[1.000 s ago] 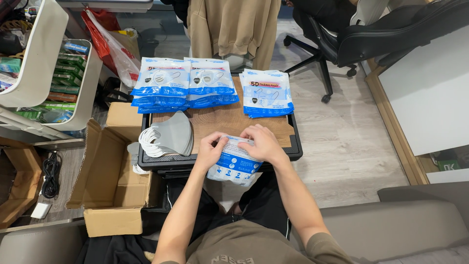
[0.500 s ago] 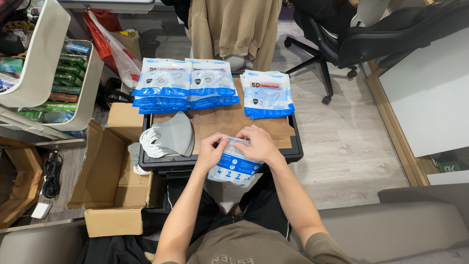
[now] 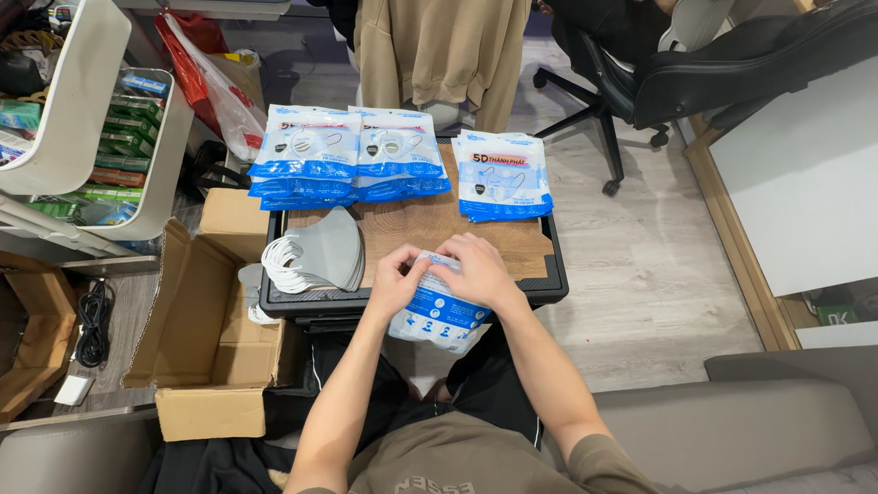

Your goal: The person organizes and packs face masks by handling individual grey masks and placing them into blue and white plastic packaging.

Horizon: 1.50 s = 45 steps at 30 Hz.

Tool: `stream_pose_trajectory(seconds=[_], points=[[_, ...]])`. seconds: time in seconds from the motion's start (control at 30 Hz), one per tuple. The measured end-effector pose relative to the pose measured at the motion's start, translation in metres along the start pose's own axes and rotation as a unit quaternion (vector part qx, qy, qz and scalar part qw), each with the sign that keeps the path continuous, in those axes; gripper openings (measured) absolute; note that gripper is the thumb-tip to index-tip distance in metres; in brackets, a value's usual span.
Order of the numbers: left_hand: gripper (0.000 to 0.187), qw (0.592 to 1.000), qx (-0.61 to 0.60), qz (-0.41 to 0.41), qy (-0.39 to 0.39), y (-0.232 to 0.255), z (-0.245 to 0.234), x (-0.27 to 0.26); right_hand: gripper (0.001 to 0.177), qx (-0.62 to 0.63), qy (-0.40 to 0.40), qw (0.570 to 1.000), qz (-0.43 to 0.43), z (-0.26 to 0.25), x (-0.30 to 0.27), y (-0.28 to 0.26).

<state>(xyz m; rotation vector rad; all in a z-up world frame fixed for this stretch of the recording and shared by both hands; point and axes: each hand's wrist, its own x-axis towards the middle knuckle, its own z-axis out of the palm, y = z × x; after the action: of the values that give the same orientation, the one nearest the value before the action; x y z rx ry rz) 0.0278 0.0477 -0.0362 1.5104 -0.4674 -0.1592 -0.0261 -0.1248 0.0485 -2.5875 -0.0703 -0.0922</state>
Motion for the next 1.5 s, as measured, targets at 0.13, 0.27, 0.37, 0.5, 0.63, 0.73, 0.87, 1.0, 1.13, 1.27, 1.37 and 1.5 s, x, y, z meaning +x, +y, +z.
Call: stream_pose_trajectory(seconds=[0.13, 0.27, 0.37, 0.5, 0.63, 0.73, 0.87, 1.0, 1.13, 1.27, 1.37, 1.5], points=[[0.011, 1.0, 0.021, 0.001, 0.001, -0.007, -0.002, 0.002, 0.015, -0.003, -0.009, 1.0, -0.023, 0.004, 0.003, 0.0], [0.011, 0.999, 0.035, -0.004, 0.006, -0.02, -0.003, 0.003, 0.017, -0.005, -0.015, 0.999, -0.028, 0.011, 0.005, 0.007], [0.011, 0.999, 0.037, -0.009, 0.006, -0.019, -0.003, 0.003, 0.016, -0.018, -0.011, 0.999, -0.048, 0.018, 0.004, 0.012], [0.011, 0.999, 0.04, -0.019, 0.004, -0.019, -0.001, 0.003, 0.018, -0.042, 0.013, 0.997, -0.057, 0.025, 0.0, 0.02], [0.01, 0.998, 0.047, -0.03, 0.002, -0.024, -0.001, 0.006, 0.032, -0.089, 0.035, 0.995, -0.022, 0.034, -0.01, 0.036], [0.011, 0.999, 0.036, -0.04, 0.01, -0.024, -0.002, 0.007, 0.035, -0.072, 0.041, 0.997, 0.0, 0.028, -0.022, 0.045], [0.012, 0.998, 0.036, -0.05, 0.003, -0.018, 0.003, 0.006, 0.021, -0.022, -0.003, 0.999, 0.038, 0.016, -0.044, 0.063], [0.015, 0.998, 0.021, -0.054, 0.029, -0.024, 0.0, 0.011, 0.036, 0.002, 0.009, 0.993, 0.114, 0.0, -0.067, 0.08], [0.014, 0.998, 0.037, -0.056, 0.002, -0.025, 0.005, 0.008, 0.023, 0.108, 0.019, 0.986, 0.123, 0.002, -0.087, 0.084], [0.017, 0.997, 0.007, -0.081, -0.013, -0.014, 0.016, -0.003, 0.026, 0.132, 0.073, 0.979, 0.139, 0.007, -0.109, 0.092], [0.017, 0.996, -0.032, -0.085, -0.021, -0.019, 0.018, -0.013, 0.036, 0.165, 0.153, 0.966, 0.129, 0.015, -0.126, 0.098], [0.02, 0.986, -0.133, -0.102, 0.023, -0.014, 0.028, -0.024, 0.033, 0.306, 0.218, 0.924, 0.079, 0.037, -0.159, 0.128]])
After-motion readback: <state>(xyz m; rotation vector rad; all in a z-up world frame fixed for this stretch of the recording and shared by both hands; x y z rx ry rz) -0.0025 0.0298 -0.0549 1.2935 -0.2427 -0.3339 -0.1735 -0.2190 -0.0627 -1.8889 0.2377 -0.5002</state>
